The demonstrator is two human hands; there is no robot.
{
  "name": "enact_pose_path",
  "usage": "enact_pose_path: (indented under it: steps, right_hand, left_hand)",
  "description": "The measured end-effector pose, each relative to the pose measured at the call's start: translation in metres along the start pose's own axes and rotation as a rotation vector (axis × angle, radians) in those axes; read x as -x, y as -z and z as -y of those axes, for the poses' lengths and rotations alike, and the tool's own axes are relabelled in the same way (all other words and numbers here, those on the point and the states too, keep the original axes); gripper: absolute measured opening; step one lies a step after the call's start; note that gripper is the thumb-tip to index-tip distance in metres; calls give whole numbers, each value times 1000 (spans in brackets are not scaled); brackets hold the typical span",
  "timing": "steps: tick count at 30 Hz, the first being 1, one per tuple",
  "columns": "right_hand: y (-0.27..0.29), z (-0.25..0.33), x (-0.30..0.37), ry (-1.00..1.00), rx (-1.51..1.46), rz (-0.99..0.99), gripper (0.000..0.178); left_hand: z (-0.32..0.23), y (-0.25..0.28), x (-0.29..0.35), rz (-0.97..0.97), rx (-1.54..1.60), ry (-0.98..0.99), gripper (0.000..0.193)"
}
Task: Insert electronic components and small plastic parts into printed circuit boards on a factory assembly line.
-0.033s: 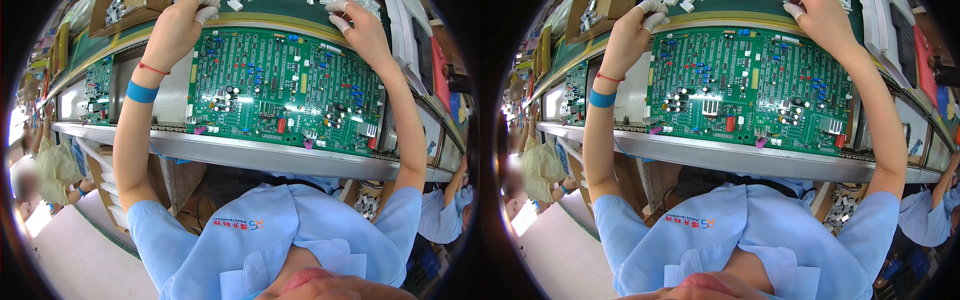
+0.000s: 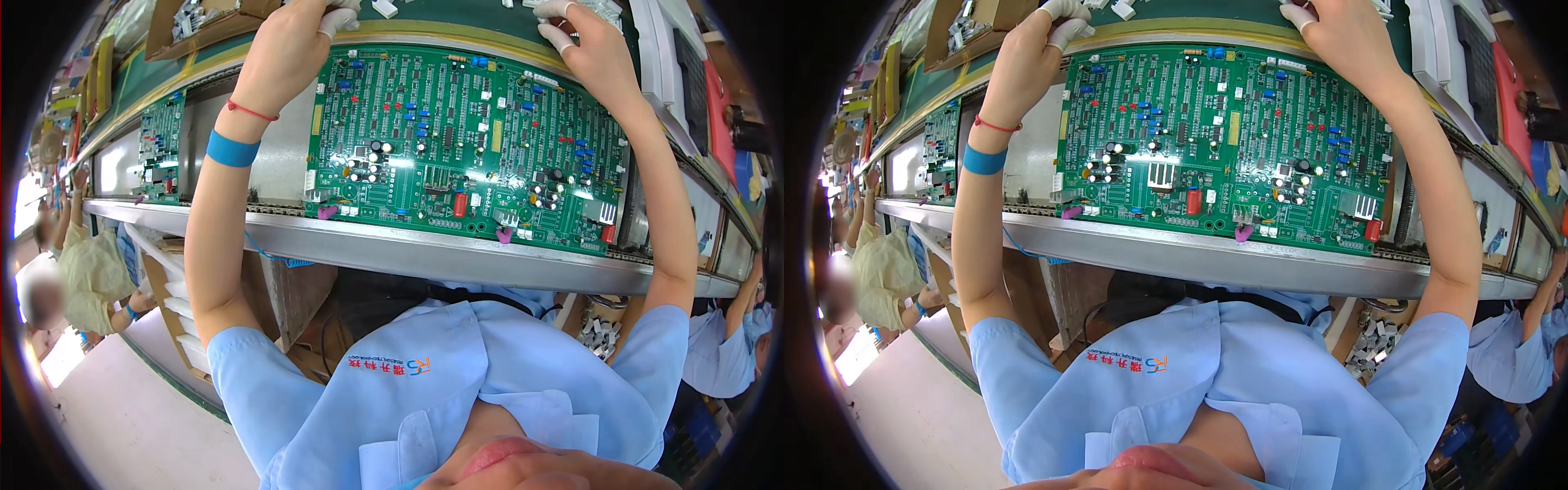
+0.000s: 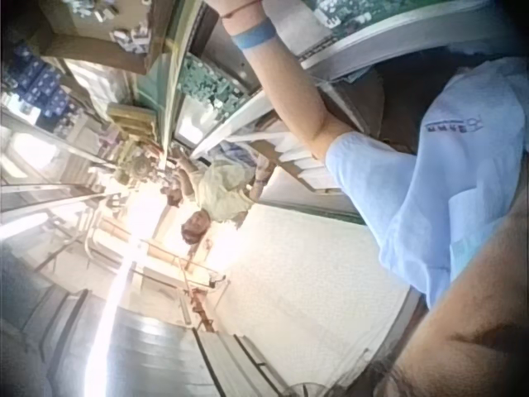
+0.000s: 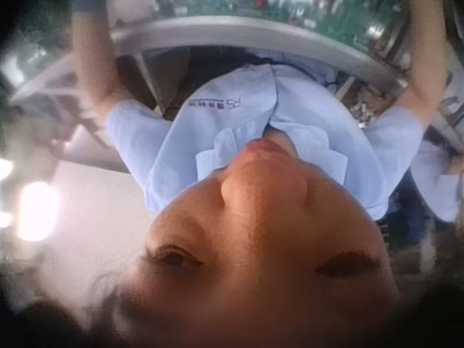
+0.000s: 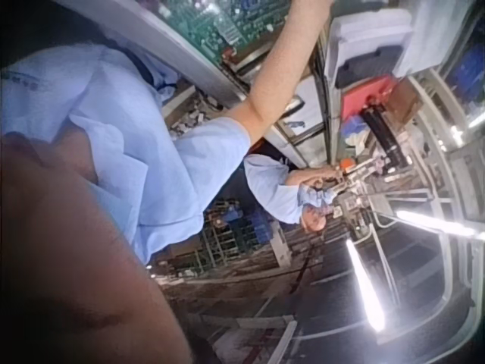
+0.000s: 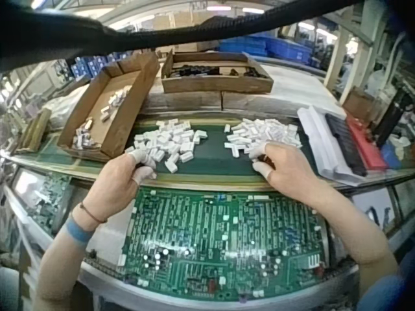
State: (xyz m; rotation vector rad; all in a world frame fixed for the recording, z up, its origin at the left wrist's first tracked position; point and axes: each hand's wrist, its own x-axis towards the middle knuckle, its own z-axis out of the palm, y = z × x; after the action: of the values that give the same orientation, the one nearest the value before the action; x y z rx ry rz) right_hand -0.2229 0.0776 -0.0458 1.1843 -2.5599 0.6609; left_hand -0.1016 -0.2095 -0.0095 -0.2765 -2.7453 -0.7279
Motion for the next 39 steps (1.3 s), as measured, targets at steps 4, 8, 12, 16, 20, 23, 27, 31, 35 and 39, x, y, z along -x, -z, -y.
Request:
enact_pose_path:
  steps: [4, 8, 12, 16, 20, 23, 27, 31, 35, 39]
  right_hand:
    - [-1, 2, 2, -80, -49, 9, 19]
    - [1, 9, -1, -179, -66, 102, 23]
    - [-2, -2, -1, -77, -1, 41, 20]
    - [-3, -7, 1, 47, -27, -41, 14]
    - [-3, -9, 2, 14, -18, -29, 15]
    - [-4, -13, 3, -25, 24, 39, 19]
    - [5, -12, 6, -36, 35, 78, 23]
    - [11, -18, 12, 25, -4, 81, 24]
    - [23, 7, 11, -14, 131, 80, 19]
    - [24, 50, -1, 0, -97, 9, 20]
  left_hand:
    - [14, -6, -1, -42, -180, -9, 8]
    - [27, -15, -3, -70, -182, -94, 8]
    - [17, -15, -15, -64, -127, -91, 9]
    - [-12, -18, -19, -91, -146, -194, 13]
    - [-44, -22, -19, -45, -122, -254, 12]
    - [-62, -21, -21, 21, -19, -195, 12]
    - [-61, -15, -20, 54, 149, 3, 20]
    - [-58, -8, -12, -3, 285, 84, 14]
    - [-21, -1, 15, 80, 516, 254, 22]
    - [-20, 8, 34, -28, 433, 140, 20]
